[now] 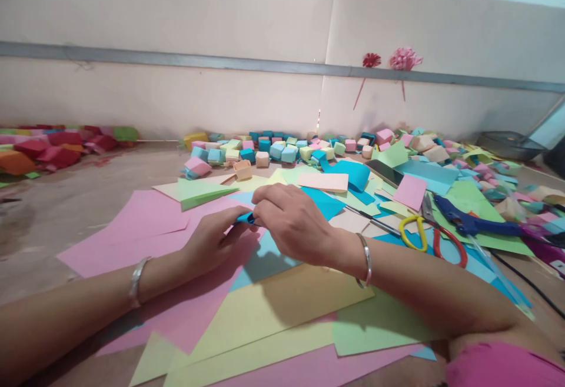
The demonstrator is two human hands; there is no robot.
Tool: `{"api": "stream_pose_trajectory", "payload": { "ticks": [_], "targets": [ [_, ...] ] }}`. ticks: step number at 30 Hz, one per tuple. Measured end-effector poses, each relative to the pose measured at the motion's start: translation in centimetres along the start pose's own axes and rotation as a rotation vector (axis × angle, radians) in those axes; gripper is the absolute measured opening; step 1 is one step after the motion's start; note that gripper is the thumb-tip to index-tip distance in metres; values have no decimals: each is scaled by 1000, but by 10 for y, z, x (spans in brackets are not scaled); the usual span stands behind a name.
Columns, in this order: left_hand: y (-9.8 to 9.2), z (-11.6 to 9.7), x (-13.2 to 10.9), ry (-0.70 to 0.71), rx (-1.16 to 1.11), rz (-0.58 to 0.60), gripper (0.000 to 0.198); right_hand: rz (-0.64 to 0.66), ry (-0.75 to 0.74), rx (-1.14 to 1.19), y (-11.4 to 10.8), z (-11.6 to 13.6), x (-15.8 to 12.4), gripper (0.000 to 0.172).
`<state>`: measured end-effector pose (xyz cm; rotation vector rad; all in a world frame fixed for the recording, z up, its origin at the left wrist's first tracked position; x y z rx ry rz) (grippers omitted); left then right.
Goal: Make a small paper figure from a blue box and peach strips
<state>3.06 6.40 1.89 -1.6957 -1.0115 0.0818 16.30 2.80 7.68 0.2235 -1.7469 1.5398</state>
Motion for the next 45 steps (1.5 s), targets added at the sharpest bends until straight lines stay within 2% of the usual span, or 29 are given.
{"api": "stream_pose_trajectory", "payload": {
  "ticks": [5, 9, 12, 18, 23, 26, 29, 32, 34, 40, 45],
  "targets": [
    [-3, -1, 0, -4, 52, -59, 20, 10, 109, 190, -1, -5, 0, 16],
    [-4, 3, 0, -53, -30, -75, 18, -45, 0, 78, -3, 0, -2, 15],
    [-1, 3, 1, -55, -91, -22, 17, -112, -53, -23, -2, 2, -5, 11],
    [5, -3, 3, -38, -213, 106, 16, -160, 37, 35, -1, -3, -7, 12],
    [3, -3, 1, -81, -303, 68, 18, -222, 90, 98, -5, -3, -11, 20],
    [5, -1, 0, -114, -412, 47, 19, -248, 171, 245, -3, -10, -14, 27],
    [3, 1, -1, -145, -486, -8, 20, -210, 293, 423, 8, -22, -14, 23],
    [4, 3, -1, -161, -482, -9, 19, -120, 330, 412, 16, -25, -10, 0],
    [7, 4, -1, -162, -462, 26, 16, -103, 311, 380, 16, -24, -9, 9],
    [13, 0, -1, -127, -566, 78, 16, -96, 252, 419, 15, -20, -9, 12],
    [15, -3, 0, -104, -684, 96, 20, -147, 212, 408, 12, -18, -10, 4]
  ]
}}
Point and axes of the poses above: each hand's wrist, its own x-axis towards the middle knuckle, its own y-axis out of the palm, z = x × y, the point moved 7 cm from there along x, towards the middle knuckle, and after that the axes turned 9 degrees about z, right-handed, at the moved point
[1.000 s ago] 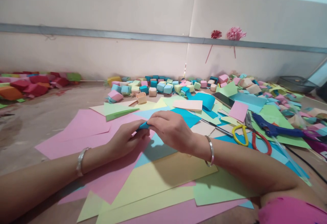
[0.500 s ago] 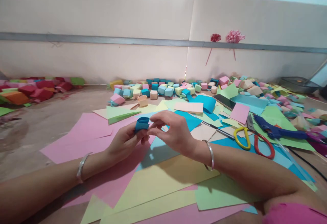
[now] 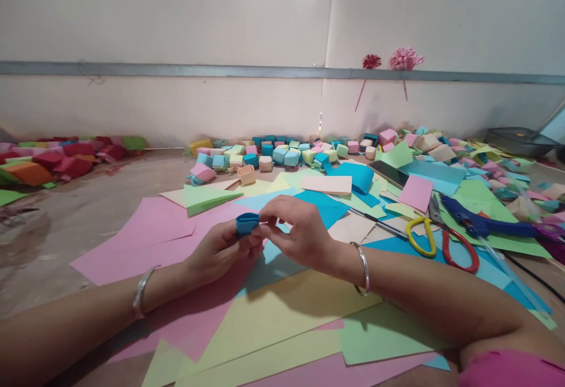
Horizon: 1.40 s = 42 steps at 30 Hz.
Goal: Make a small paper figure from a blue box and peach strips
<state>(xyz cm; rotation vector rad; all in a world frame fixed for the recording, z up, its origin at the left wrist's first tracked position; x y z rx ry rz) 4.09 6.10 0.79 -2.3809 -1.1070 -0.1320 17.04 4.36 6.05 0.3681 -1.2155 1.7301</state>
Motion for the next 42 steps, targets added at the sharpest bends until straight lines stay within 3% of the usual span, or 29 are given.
{"api": "stream_pose_trajectory", "payload": {
  "ticks": [7, 13, 16, 21, 25, 32, 38, 42],
  "targets": [
    [-2, 3, -1, -8, -5, -4, 22, -21, -26, 32, -2, 0, -1, 7],
    [1, 0, 1, -57, -72, 18, 20, -19, 91, 65, -2, -4, -2, 13],
    [6, 2, 1, -154, -142, 57, 27, -40, 236, 98, -2, -12, -3, 17],
    [22, 13, -7, -401, -583, 197, 30, -50, 554, 466, 8, -32, -9, 13],
    [28, 16, -11, -460, -816, 227, 23, -22, 607, 535, 12, -35, -9, 13],
    [18, 21, -9, -449, -586, 14, 29, -44, 596, 425, 14, -38, -11, 11],
    [18, 24, -11, -497, -632, 20, 24, -16, 652, 499, 15, -40, -9, 8],
    [20, 25, -12, -510, -737, 46, 21, 97, 694, 655, 24, -40, -8, 6]
  ]
}}
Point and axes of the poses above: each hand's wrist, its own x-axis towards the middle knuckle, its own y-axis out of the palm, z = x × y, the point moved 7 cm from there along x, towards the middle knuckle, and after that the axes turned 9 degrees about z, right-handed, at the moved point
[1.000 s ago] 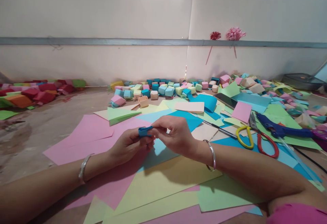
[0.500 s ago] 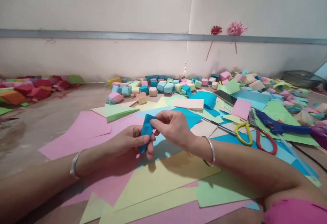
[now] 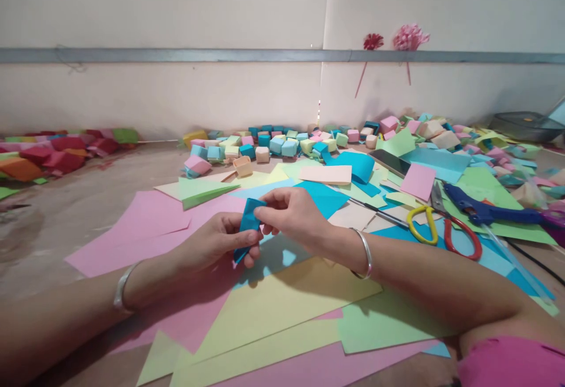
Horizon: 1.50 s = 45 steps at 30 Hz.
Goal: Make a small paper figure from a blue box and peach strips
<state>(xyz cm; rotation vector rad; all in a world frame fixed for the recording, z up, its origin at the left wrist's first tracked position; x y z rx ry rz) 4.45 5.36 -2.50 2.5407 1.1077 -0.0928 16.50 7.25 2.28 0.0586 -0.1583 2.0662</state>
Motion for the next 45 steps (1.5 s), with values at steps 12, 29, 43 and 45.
{"api": "stream_pose_trajectory", "payload": {
  "ticks": [12, 29, 43, 45],
  "targets": [
    [0, -28, -4, 117, 709, -164, 8, 16, -52, -69, 4, 3, -4, 2],
    [-1, -19, 2, 104, 465, -114, 8, 19, -103, -190, -5, 11, 0, 12],
    [-3, -15, 1, 153, 293, 146, 38, 286, 79, 168, 1, 2, 3, 13],
    [-2, -15, 1, 155, 273, 179, 40, 359, 136, 245, 2, -2, 3, 17]
  ]
}}
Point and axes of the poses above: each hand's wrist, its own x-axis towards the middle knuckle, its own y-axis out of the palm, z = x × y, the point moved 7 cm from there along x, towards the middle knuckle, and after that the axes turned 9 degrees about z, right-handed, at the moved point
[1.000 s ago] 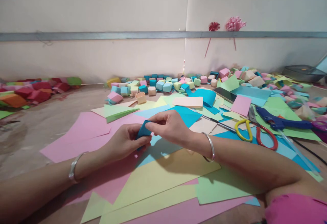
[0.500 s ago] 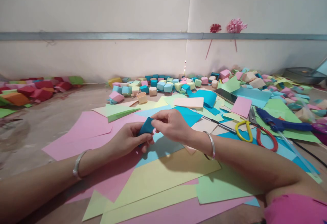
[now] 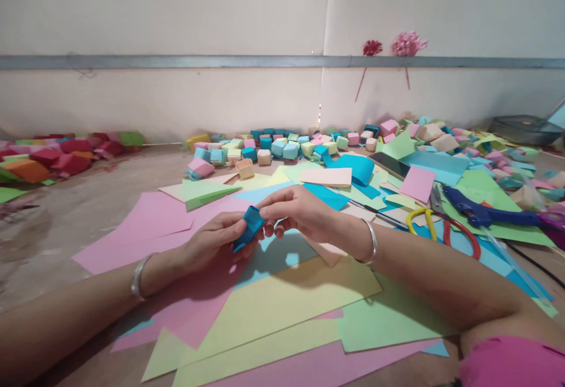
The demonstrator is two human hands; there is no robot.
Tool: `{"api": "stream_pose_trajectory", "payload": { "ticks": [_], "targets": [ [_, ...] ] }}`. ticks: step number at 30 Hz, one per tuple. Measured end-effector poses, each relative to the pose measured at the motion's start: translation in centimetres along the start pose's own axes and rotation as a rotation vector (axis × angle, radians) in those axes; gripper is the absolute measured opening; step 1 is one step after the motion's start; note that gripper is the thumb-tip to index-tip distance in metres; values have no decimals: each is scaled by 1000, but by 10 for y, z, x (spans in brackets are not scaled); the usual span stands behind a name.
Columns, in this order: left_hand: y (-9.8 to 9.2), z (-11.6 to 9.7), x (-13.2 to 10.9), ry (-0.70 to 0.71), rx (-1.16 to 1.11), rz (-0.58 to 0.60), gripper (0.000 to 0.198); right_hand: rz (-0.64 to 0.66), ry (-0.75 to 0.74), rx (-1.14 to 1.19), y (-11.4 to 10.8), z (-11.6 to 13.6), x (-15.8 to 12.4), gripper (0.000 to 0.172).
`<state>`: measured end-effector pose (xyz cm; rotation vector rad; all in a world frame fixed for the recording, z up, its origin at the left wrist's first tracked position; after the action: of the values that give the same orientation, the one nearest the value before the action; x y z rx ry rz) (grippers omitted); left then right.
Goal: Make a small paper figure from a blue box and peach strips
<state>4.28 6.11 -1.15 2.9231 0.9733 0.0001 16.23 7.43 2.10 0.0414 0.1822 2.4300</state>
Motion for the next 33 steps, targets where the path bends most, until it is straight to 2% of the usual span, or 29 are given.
{"api": "stream_pose_trajectory", "payload": {
  "ticks": [4, 6, 8, 11, 14, 18, 24, 28, 31, 33],
  "targets": [
    [0, -2, -3, 2, 22, 14, 44, 121, 69, 52, 5, -3, -1, 21],
    [1, -2, -3, -14, 61, 33, 47, 126, 74, 0, 8, -3, -1, 19],
    [1, -2, -3, -26, 98, 27, 47, 24, -1, -149, 7, 2, -2, 19],
    [-7, 1, -2, -44, 124, -80, 46, -199, -235, -525, 6, 21, -8, 23],
    [-10, 2, -1, -46, 117, -121, 43, -249, -333, -719, 12, 29, -12, 19],
    [-4, -1, -2, -28, 235, -43, 45, -201, -282, -677, 13, 25, -10, 15],
    [5, -9, -2, -11, 393, -18, 48, -323, -273, -711, 7, 28, -15, 17],
    [3, -8, -1, -12, 396, -88, 46, -259, -184, -610, 6, 23, -11, 19],
    [-2, -5, -2, -23, 374, -155, 48, -222, -213, -664, 8, 26, -10, 29],
    [-3, -3, -1, -41, 353, -169, 49, -243, -262, -752, 10, 29, -12, 30]
  ]
}}
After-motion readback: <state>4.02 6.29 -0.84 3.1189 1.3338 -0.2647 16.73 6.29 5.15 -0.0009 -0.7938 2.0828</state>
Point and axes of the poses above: each hand's wrist, its own x-axis towards the middle knuckle, its own y-axis out of the palm, z = x × y, the point moved 7 cm from there along x, towards the middle knuckle, and after that the axes turned 9 degrees about z, right-handed, at the moved point
